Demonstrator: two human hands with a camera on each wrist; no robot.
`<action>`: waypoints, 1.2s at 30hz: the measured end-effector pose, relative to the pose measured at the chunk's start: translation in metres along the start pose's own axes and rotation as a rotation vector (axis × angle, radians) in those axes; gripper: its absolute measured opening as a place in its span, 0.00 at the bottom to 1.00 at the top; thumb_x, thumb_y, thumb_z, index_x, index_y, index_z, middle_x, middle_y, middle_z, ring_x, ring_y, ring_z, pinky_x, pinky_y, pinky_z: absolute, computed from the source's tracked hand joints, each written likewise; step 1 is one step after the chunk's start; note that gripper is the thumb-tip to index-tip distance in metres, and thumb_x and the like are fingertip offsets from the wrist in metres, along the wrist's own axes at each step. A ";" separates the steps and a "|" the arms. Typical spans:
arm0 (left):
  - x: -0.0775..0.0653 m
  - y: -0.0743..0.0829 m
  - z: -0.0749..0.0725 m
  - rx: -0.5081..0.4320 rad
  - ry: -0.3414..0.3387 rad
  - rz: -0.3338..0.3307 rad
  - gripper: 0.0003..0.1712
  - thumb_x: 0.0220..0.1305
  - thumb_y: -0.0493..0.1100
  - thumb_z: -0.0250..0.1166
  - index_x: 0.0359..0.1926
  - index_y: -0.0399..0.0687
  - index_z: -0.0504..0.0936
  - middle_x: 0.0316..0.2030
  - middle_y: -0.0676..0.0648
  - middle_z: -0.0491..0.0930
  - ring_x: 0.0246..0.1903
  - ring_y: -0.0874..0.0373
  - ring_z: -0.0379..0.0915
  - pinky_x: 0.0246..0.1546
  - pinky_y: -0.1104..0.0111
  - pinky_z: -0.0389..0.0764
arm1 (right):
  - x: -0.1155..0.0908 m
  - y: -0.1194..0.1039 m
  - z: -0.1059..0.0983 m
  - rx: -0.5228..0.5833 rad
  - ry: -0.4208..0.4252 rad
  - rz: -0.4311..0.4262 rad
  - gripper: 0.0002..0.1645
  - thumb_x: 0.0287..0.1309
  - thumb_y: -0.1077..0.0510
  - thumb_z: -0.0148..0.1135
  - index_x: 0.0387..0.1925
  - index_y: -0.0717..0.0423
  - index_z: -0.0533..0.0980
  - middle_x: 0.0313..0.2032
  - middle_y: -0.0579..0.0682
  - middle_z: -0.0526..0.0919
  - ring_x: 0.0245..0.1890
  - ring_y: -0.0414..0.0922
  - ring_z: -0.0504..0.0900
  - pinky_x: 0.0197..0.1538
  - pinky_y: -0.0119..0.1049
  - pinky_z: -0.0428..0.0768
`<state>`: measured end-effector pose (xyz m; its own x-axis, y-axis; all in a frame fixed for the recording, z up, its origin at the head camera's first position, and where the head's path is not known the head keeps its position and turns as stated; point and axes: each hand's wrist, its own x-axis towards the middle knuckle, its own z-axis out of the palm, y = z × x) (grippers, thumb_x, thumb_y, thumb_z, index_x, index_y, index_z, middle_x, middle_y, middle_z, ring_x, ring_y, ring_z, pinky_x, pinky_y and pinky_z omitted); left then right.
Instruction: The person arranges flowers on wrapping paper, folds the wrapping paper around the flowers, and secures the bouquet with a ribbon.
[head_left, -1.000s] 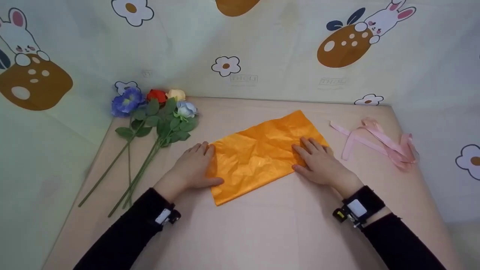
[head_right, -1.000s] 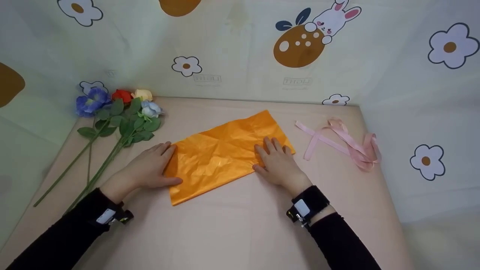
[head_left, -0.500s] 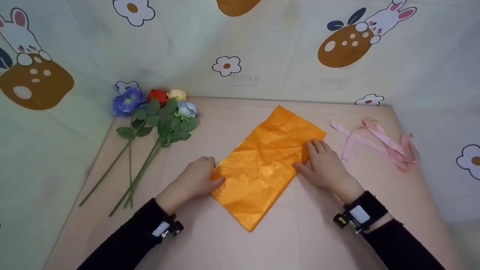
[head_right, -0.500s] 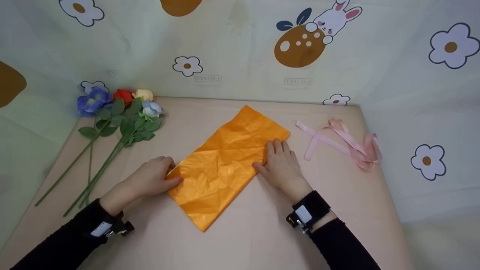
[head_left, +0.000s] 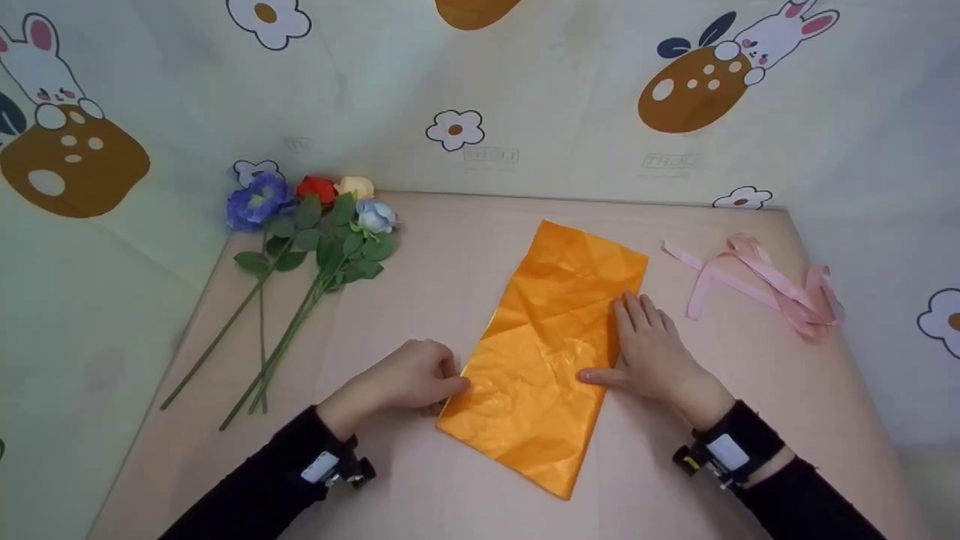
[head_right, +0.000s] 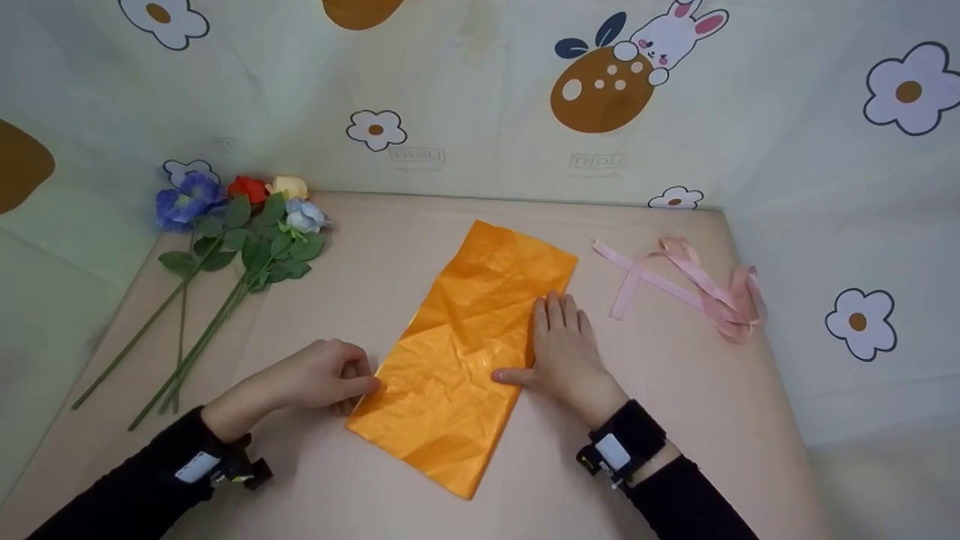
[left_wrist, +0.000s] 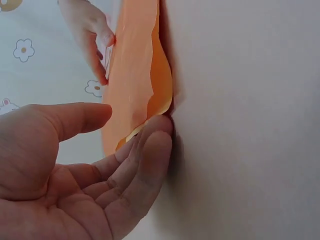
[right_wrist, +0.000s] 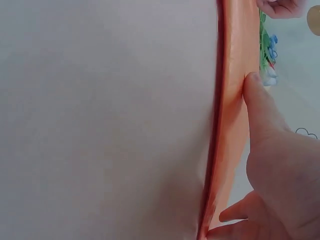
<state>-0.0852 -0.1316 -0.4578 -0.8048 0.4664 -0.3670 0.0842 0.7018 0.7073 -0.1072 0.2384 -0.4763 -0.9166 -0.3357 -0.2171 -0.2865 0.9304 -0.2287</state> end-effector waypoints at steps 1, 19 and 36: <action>0.000 0.000 0.001 -0.043 -0.023 -0.019 0.15 0.68 0.48 0.68 0.27 0.46 0.80 0.17 0.47 0.82 0.17 0.53 0.80 0.22 0.67 0.80 | 0.000 0.000 0.002 0.003 0.001 -0.009 0.80 0.50 0.15 0.61 0.79 0.71 0.47 0.80 0.73 0.43 0.79 0.72 0.43 0.76 0.70 0.49; 0.012 -0.004 -0.003 -0.091 0.185 -0.038 0.12 0.67 0.44 0.67 0.27 0.45 0.80 0.15 0.45 0.83 0.15 0.51 0.82 0.17 0.69 0.78 | 0.015 -0.026 0.015 0.114 0.128 -0.096 0.81 0.40 0.20 0.73 0.79 0.68 0.51 0.79 0.73 0.45 0.79 0.70 0.48 0.76 0.67 0.57; 0.018 -0.004 -0.006 0.077 0.300 -0.041 0.12 0.60 0.47 0.72 0.24 0.49 0.82 0.19 0.53 0.78 0.22 0.57 0.73 0.26 0.68 0.74 | 0.014 -0.032 0.014 0.234 0.227 0.059 0.72 0.44 0.26 0.78 0.73 0.73 0.61 0.51 0.65 0.70 0.50 0.58 0.70 0.55 0.51 0.77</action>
<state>-0.1034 -0.1293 -0.4631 -0.9449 0.2655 -0.1917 0.0834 0.7611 0.6433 -0.1073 0.2016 -0.4852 -0.9759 -0.2167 -0.0254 -0.1838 0.8792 -0.4395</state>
